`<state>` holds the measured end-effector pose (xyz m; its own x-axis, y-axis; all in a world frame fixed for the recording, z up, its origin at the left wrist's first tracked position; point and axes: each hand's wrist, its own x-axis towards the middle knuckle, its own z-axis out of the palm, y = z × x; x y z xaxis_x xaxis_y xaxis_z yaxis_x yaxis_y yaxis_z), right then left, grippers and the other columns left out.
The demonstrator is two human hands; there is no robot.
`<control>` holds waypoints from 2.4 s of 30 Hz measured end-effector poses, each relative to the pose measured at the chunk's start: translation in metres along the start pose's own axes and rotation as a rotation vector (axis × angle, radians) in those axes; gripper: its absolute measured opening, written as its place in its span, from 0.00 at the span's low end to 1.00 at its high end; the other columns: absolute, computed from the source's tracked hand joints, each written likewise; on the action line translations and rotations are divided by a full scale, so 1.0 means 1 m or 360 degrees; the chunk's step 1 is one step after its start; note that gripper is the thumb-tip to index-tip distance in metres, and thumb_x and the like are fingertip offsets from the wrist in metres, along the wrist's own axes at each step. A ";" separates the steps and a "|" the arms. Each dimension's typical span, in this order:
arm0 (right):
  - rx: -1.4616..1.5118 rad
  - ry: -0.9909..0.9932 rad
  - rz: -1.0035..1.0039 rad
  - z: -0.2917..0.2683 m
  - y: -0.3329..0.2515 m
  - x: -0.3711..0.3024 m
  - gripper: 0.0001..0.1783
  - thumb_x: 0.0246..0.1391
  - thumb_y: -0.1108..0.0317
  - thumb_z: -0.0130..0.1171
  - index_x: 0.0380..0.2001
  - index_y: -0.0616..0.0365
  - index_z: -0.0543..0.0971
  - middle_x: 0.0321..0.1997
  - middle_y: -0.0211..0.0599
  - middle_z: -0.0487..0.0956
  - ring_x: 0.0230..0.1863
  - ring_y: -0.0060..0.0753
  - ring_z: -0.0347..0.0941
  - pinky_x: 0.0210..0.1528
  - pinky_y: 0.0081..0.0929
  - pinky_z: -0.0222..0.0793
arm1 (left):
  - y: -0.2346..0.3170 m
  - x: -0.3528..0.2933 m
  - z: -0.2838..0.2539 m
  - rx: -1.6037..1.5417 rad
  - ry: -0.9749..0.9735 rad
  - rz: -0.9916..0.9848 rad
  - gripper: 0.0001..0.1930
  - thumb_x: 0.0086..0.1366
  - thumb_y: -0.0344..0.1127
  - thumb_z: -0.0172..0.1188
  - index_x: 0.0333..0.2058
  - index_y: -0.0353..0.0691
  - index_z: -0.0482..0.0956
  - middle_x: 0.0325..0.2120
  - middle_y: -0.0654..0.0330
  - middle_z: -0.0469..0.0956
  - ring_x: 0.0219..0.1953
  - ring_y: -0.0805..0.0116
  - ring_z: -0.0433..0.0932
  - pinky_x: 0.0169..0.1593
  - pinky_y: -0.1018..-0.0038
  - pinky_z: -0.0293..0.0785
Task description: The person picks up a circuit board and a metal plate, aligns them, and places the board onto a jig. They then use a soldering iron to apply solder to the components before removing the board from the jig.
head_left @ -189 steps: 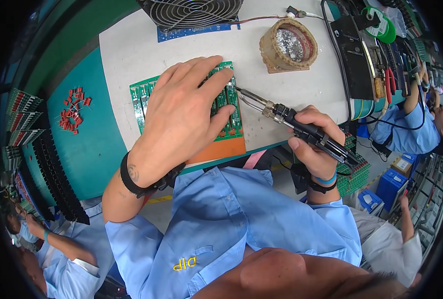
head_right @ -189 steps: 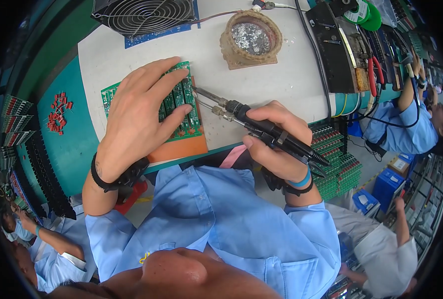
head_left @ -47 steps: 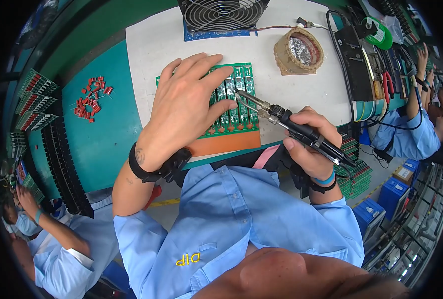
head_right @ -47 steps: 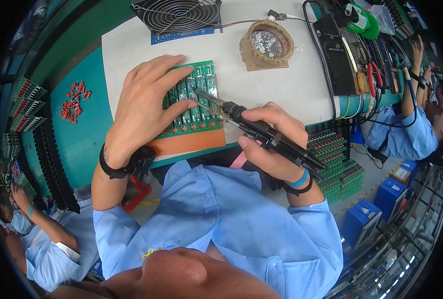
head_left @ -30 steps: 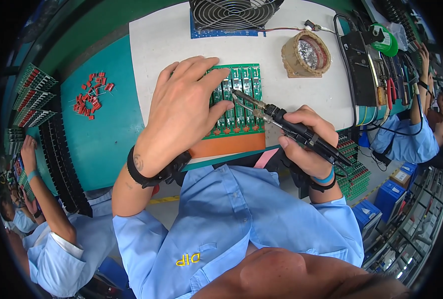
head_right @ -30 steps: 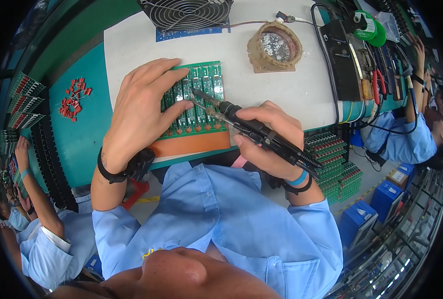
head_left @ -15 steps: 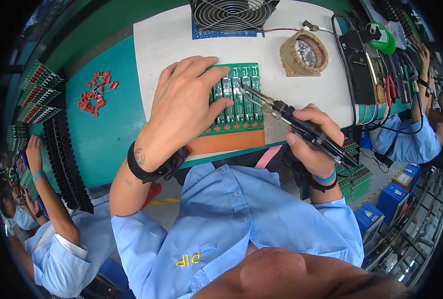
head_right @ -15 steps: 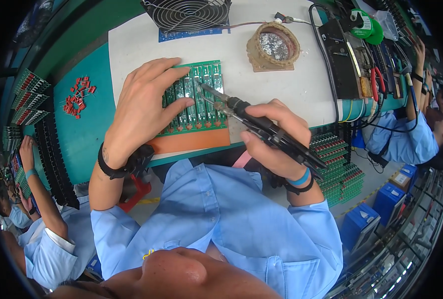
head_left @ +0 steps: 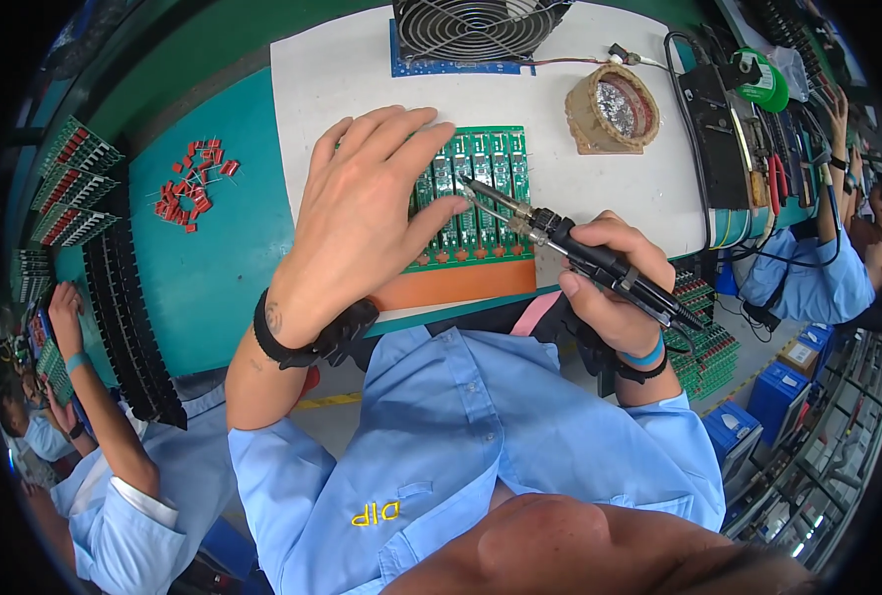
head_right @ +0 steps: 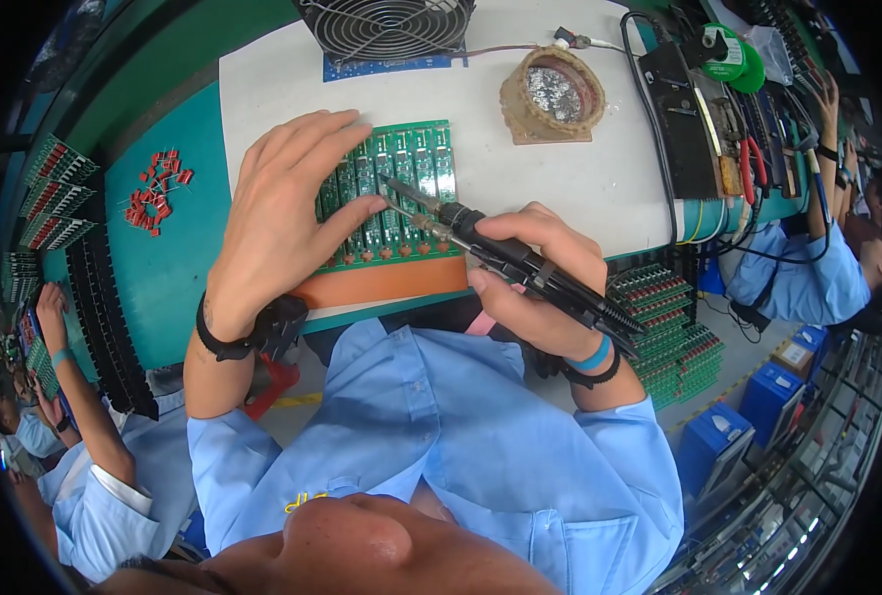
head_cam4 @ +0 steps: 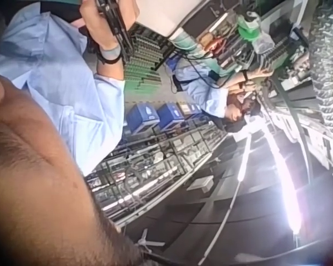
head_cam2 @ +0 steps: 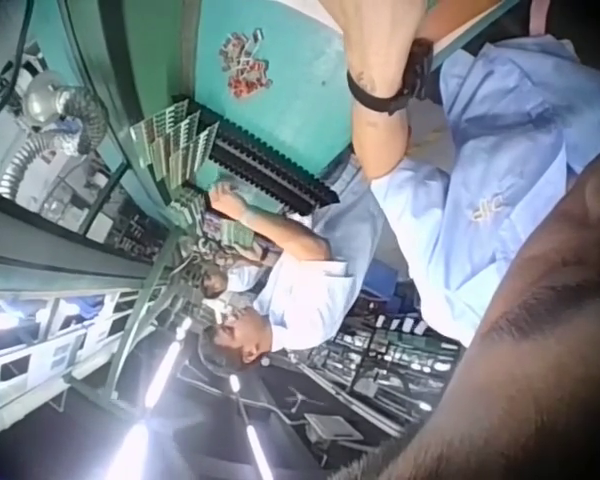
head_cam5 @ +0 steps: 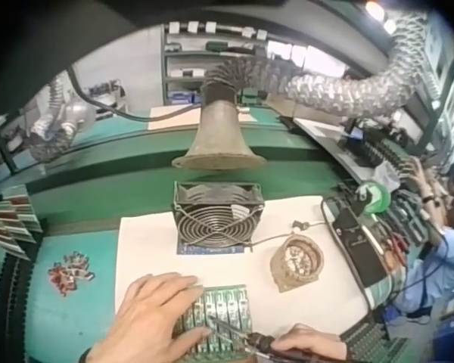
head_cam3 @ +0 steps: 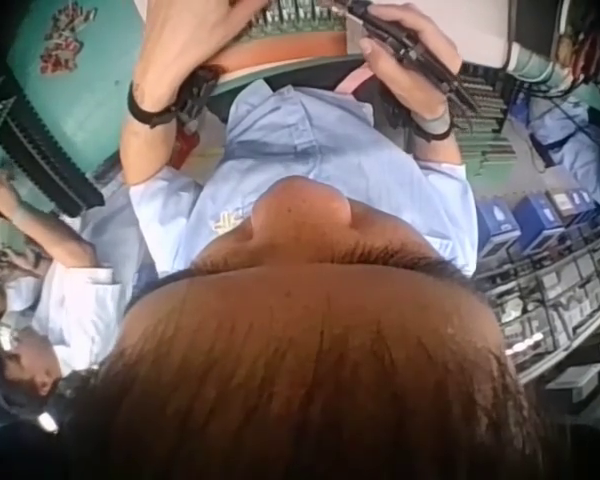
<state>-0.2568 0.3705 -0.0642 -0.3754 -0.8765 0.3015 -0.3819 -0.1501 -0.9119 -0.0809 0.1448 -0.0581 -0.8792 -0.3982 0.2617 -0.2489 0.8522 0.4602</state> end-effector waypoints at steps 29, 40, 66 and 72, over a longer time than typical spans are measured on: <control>-0.0078 -0.0065 0.0066 0.006 0.002 0.008 0.21 0.51 0.79 0.71 0.49 0.69 0.80 0.36 0.43 0.82 0.36 0.30 0.78 0.40 0.25 0.72 | -0.004 -0.004 -0.001 0.0073 -0.0050 -0.0043 0.24 0.59 0.38 0.76 0.54 0.41 0.84 0.58 0.55 0.80 0.64 0.52 0.75 0.67 0.57 0.66; -0.0183 -0.0058 0.0095 0.008 -0.004 0.007 0.21 0.49 0.80 0.70 0.49 0.68 0.81 0.36 0.40 0.82 0.36 0.26 0.78 0.41 0.24 0.72 | -0.008 -0.007 0.002 0.0015 0.0022 -0.0010 0.24 0.56 0.39 0.77 0.51 0.41 0.86 0.56 0.54 0.82 0.63 0.52 0.76 0.68 0.53 0.66; -0.0033 0.0507 -0.0087 -0.016 0.005 -0.014 0.28 0.52 0.77 0.73 0.56 0.65 0.77 0.46 0.41 0.81 0.43 0.28 0.77 0.47 0.26 0.74 | -0.012 -0.004 -0.001 0.0028 -0.0057 0.0024 0.25 0.58 0.40 0.77 0.54 0.41 0.84 0.59 0.53 0.80 0.63 0.49 0.75 0.67 0.55 0.67; 0.0022 -0.0075 -0.0086 -0.002 -0.009 -0.007 0.25 0.49 0.80 0.72 0.52 0.65 0.80 0.40 0.41 0.83 0.38 0.30 0.79 0.41 0.26 0.74 | -0.007 -0.005 -0.005 0.0073 -0.0096 0.0004 0.26 0.59 0.38 0.76 0.56 0.40 0.83 0.61 0.53 0.79 0.64 0.48 0.74 0.68 0.55 0.68</control>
<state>-0.2528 0.3792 -0.0580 -0.3140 -0.8876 0.3369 -0.3884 -0.2037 -0.8987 -0.0732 0.1388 -0.0588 -0.9023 -0.3760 0.2109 -0.2637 0.8683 0.4201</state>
